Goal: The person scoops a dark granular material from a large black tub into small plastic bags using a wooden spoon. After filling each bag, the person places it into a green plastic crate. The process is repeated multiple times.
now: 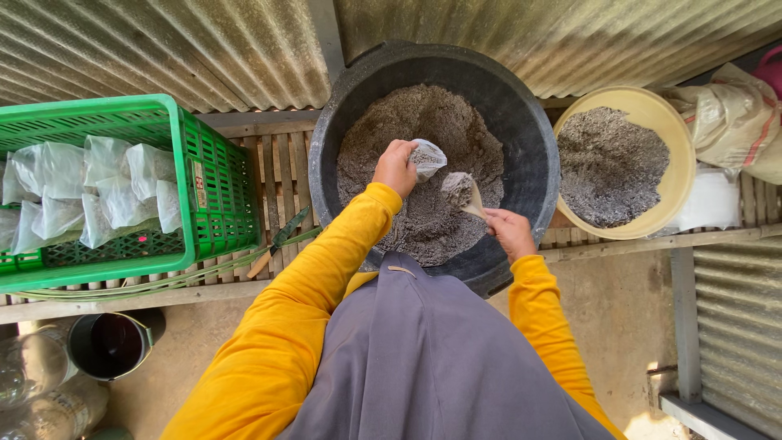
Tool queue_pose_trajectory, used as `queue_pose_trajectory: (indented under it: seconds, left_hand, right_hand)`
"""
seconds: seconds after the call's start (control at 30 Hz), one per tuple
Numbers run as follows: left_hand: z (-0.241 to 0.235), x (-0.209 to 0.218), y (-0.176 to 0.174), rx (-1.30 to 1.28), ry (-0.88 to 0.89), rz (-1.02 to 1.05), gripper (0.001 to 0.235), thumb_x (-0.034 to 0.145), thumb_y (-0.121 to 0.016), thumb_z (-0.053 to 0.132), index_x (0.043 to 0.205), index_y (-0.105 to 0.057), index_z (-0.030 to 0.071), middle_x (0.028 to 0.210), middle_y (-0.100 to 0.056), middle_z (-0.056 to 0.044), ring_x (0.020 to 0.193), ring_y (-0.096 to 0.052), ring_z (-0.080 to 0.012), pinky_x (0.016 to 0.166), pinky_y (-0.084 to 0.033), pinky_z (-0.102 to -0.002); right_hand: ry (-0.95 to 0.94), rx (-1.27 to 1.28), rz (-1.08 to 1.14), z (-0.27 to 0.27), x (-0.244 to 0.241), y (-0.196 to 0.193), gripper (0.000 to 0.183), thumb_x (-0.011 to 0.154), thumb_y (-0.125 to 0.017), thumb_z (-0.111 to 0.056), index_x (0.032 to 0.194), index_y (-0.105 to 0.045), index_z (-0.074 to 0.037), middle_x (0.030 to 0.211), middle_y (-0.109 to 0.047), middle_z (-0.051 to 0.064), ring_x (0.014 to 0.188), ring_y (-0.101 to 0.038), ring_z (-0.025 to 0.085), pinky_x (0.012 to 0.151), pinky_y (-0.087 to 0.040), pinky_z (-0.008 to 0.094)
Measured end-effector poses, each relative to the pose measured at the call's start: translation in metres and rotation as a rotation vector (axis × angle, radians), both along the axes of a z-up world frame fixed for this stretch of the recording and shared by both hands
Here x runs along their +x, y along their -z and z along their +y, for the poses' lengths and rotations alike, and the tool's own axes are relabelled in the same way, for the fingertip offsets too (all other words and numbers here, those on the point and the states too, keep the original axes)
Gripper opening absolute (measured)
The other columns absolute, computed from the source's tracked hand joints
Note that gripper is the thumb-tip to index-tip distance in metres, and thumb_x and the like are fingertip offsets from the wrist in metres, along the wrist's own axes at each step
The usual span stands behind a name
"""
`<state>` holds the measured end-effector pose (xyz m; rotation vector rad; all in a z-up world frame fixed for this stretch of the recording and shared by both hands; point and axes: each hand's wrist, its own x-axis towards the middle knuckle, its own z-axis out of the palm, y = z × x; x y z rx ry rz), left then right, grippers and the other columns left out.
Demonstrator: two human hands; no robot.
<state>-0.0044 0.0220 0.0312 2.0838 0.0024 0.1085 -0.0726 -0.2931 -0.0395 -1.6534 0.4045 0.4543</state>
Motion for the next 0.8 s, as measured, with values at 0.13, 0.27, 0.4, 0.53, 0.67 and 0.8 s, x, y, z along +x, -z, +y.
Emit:
queue_pose_trajectory:
  seconds: [0.13, 0.27, 0.4, 0.53, 0.67, 0.8]
  left_hand:
    - [-0.003, 0.002, -0.002, 0.016, 0.021, 0.015, 0.042, 0.084, -0.063, -0.007, 0.125, -0.066, 0.002, 0.129, -0.062, -0.013, 0.116, -0.065, -0.0331, 0.102, -0.052, -0.038]
    - [-0.003, 0.006, -0.001, 0.019, 0.054, 0.026, 0.049, 0.082, -0.063, -0.007, 0.130, -0.063, 0.001, 0.136, -0.057, -0.014, 0.119, -0.062, -0.0334, 0.104, -0.049, -0.038]
    - [-0.004, 0.010, 0.007, -0.017, 0.049, -0.003, 0.050, 0.081, -0.063, -0.007, 0.130, -0.063, 0.001, 0.137, -0.058, -0.013, 0.123, -0.061, -0.0333, 0.107, -0.048, -0.037]
    - [-0.003, 0.015, 0.018, -0.060, 0.004, -0.005, 0.049, 0.080, -0.066, -0.005, 0.128, -0.064, 0.001, 0.134, -0.060, -0.013, 0.123, -0.062, -0.0336, 0.108, -0.048, -0.036]
    - [-0.003, 0.017, 0.028, -0.075, -0.028, -0.018, 0.049, 0.078, -0.067, -0.006, 0.127, -0.063, -0.001, 0.131, -0.060, -0.016, 0.122, -0.061, -0.0347, 0.108, -0.048, -0.037]
    - [-0.004, 0.018, 0.032, -0.050, -0.064, -0.021, 0.050, 0.076, -0.068, -0.006, 0.126, -0.064, -0.002, 0.131, -0.060, -0.017, 0.121, -0.061, -0.0357, 0.107, -0.048, -0.037]
  right_hand:
    - [-0.015, -0.005, -0.072, 0.009, 0.016, -0.050, 0.031, 0.094, -0.064, -0.007, 0.123, -0.074, 0.002, 0.080, -0.064, -0.002, 0.066, -0.052, 0.003, 0.058, -0.038, 0.018]
    - [-0.044, 0.005, -0.185, 0.041, 0.032, -0.071, 0.032, 0.093, -0.065, -0.005, 0.122, -0.073, 0.004, 0.086, -0.068, -0.002, 0.071, -0.057, 0.003, 0.063, -0.045, 0.018]
    - [-0.041, -0.076, -0.298, 0.077, 0.041, -0.079, 0.032, 0.093, -0.066, -0.009, 0.123, -0.072, 0.003, 0.088, -0.071, -0.002, 0.073, -0.060, 0.003, 0.065, -0.049, 0.019]
    - [-0.082, -0.399, -0.384, 0.104, 0.032, -0.095, 0.033, 0.096, -0.067, -0.018, 0.126, -0.072, -0.004, 0.081, -0.071, 0.004, 0.068, -0.059, 0.008, 0.063, -0.049, 0.026]
    - [-0.145, -0.665, -0.485, 0.123, 0.025, -0.112, 0.036, 0.095, -0.068, -0.024, 0.129, -0.070, -0.011, 0.093, -0.073, 0.012, 0.076, -0.069, 0.023, 0.070, -0.054, 0.035]
    - [-0.214, -0.850, -0.679, 0.133, 0.019, -0.125, 0.038, 0.096, -0.069, -0.023, 0.132, -0.067, -0.011, 0.107, -0.072, 0.013, 0.088, -0.071, 0.032, 0.076, -0.056, 0.041]
